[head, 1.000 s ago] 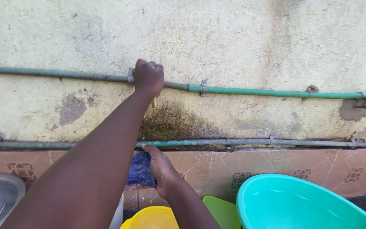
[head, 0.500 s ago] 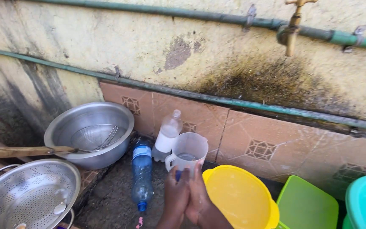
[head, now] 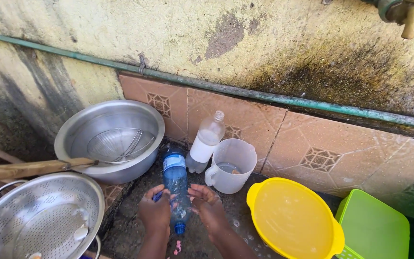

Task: Washing a plastic bottle with soap and water at an outdoor tap.

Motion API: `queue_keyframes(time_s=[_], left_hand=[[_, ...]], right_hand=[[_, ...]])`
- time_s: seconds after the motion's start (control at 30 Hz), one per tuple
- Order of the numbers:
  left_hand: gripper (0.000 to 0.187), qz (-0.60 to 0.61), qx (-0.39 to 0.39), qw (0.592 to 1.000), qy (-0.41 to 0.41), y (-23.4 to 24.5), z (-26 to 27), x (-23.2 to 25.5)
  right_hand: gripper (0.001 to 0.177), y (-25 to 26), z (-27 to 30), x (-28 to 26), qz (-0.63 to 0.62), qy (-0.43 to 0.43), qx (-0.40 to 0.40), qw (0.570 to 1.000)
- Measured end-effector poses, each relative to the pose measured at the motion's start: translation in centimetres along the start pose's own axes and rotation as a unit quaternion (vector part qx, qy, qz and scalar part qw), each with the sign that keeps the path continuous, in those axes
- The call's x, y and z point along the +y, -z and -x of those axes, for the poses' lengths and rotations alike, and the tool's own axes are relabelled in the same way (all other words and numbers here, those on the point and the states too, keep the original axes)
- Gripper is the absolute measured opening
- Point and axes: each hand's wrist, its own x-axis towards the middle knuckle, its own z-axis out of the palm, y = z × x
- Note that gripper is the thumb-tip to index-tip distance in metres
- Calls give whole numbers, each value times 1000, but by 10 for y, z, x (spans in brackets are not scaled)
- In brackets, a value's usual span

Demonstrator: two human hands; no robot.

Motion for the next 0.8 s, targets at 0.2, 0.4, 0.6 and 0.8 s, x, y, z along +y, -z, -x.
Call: queue_keyframes(time_s=[0.2,0.4,0.6,0.8], left_hand=[[39,-309,-33,941,-136,-24,-19,10],[75,-587,-45,808,18,-8,-14,16],[99,-596,-129,793,4,11,-52,-9],[116,-473,-215,847,108,20,-38,64]], right_hand=[[50,14,-12,-21,62,45,46,996],[88,15,-9,15,243,-142,-14,960],[88,14,-10,43,206,-118,-59,970],[108,-8,40,-32,360,208,-149,897]])
